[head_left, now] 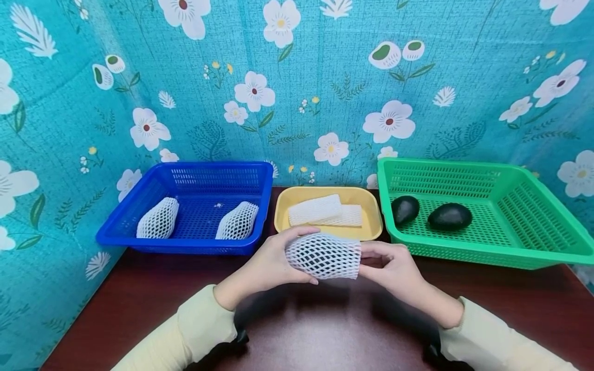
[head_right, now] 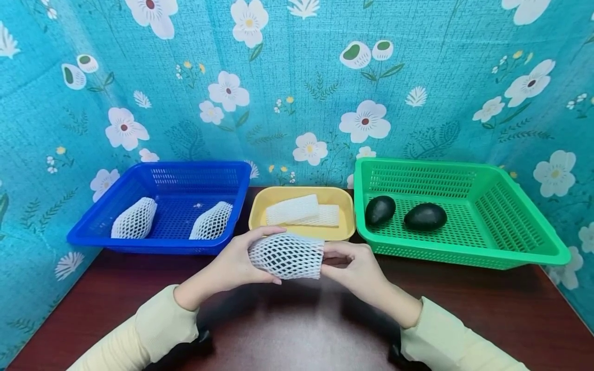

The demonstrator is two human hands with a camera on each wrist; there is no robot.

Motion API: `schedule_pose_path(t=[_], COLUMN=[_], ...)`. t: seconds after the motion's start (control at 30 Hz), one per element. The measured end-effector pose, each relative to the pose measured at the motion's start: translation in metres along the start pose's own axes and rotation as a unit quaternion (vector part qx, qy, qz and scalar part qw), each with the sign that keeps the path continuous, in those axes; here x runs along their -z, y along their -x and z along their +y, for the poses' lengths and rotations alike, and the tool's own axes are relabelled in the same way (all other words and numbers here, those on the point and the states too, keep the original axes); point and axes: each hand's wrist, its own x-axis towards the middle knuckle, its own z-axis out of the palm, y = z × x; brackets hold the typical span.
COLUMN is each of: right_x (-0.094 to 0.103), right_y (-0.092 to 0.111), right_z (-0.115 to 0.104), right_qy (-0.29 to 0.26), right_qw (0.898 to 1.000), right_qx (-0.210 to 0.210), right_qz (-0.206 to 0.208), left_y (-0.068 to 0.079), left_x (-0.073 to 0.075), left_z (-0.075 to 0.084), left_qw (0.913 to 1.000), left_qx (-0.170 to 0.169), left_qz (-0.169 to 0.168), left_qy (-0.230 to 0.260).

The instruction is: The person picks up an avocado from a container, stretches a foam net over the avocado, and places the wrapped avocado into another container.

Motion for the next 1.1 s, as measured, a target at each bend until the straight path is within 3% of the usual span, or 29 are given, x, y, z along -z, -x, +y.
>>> schedule_pose_path(t=[0.23, 0.53, 1.1], right_x=[-0.003, -0.0044, -0.0018], right_y=[0.0002, -0.0024, -0.0081], right_z=[0.0002, 0.0023, -0.0035], right_qy=[0.025, 0.07, 0.089], right_qw=[1.0, 0.997, 0.995], right_qx=[-0.012, 0.015, 0.026], right_qz=[-0.001, -0.024, -0.042], left_y=[-0.0014, -0.0013, -0.003], left_x=[-0.0018, -0.003, -0.0054], left_z=[-0.0029, -0.0073, -0.007], left_qw=[0.9999, 0.9986, 0.9968], left_qx=[0.002, -0.014, -0.042], left_qz=[-0.009, -0.022, -0.015], left_qy=[-0.01, -0.045, -0.067])
